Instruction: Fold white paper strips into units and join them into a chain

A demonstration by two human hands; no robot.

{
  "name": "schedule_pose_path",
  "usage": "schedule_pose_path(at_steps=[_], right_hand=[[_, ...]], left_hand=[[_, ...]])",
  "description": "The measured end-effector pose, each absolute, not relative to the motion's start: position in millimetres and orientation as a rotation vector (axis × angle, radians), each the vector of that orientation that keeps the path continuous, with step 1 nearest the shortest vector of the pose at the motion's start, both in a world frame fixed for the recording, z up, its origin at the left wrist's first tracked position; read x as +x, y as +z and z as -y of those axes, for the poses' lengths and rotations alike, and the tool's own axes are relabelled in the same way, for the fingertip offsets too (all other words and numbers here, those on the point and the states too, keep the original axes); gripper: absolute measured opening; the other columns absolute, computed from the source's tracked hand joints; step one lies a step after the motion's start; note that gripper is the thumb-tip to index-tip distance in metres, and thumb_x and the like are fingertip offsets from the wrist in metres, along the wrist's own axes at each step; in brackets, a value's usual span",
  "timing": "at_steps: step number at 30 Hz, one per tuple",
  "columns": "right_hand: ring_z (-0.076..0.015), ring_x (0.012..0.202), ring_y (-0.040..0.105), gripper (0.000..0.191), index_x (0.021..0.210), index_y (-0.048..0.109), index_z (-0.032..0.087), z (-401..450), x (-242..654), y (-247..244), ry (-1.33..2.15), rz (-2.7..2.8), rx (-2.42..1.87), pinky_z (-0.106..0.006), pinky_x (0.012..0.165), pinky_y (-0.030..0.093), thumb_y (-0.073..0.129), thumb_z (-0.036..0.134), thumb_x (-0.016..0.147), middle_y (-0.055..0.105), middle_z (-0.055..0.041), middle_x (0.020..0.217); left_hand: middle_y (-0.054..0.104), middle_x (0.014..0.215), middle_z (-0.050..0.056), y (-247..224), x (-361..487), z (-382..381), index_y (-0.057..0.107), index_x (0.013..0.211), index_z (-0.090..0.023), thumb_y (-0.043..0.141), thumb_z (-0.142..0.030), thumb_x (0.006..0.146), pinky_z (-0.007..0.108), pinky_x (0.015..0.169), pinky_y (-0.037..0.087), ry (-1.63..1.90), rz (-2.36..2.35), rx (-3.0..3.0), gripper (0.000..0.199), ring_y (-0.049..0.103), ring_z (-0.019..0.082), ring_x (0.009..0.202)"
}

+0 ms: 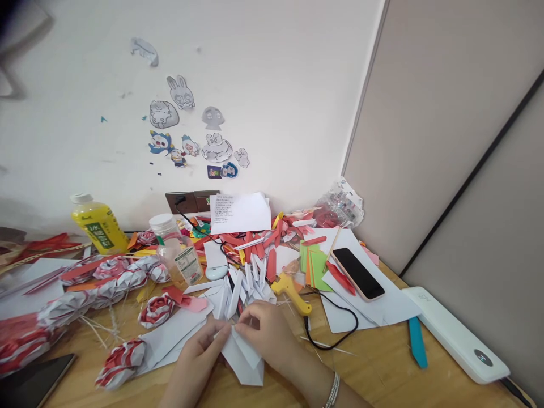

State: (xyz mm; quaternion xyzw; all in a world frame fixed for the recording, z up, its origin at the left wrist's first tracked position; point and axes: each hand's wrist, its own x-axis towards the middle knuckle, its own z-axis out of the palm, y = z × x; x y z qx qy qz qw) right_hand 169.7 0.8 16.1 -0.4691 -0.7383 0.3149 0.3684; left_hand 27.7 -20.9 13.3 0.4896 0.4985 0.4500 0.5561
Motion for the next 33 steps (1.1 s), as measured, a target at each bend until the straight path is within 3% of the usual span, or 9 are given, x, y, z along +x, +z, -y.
schedule_pose_path(at_steps=[15, 28, 33], right_hand=[[-0.0121, 0.067, 0.050, 0.013, 0.063, 0.053, 0.016, 5.6, 168.6, 25.7, 0.637, 2.050, -1.167, -0.021, 0.060, 0.034, 0.059, 0.008, 0.071, 0.053, 0.0020, 0.066], [-0.0115, 0.065, 0.049, 0.013, 0.065, 0.051, 0.018, 2.4, 173.2, 22.0, 0.513, 2.222, -1.025, -0.021, 0.059, 0.033, 0.054, 0.015, 0.078, 0.054, 0.0028, 0.064], [-0.0133, 0.066, 0.048, 0.019, 0.067, 0.051, 0.017, 4.5, 176.8, 33.8, 0.336, 1.962, -1.095, -0.024, 0.061, 0.033, 0.043, 0.018, 0.084, 0.054, -0.0006, 0.065]], left_hand=[[0.058, 0.065, 0.000, 18.0, 25.4, 24.4, 0.059, 0.070, -0.018, 0.044, -0.036, 0.077, 0.025, 0.056, 0.039, 0.969, -1.361, 1.551, 0.024, 0.051, 0.019, 0.062], [0.063, 0.063, -0.001, 23.1, 24.9, 28.4, 0.062, 0.069, -0.020, 0.050, -0.034, 0.074, 0.023, 0.052, 0.040, 1.038, -1.386, 1.633, 0.020, 0.054, 0.018, 0.058], [0.059, 0.051, -0.004, 20.8, 21.6, 22.7, 0.060, 0.070, -0.019, 0.054, -0.038, 0.071, 0.022, 0.044, 0.039, 1.143, -1.398, 1.339, 0.020, 0.049, 0.014, 0.045]])
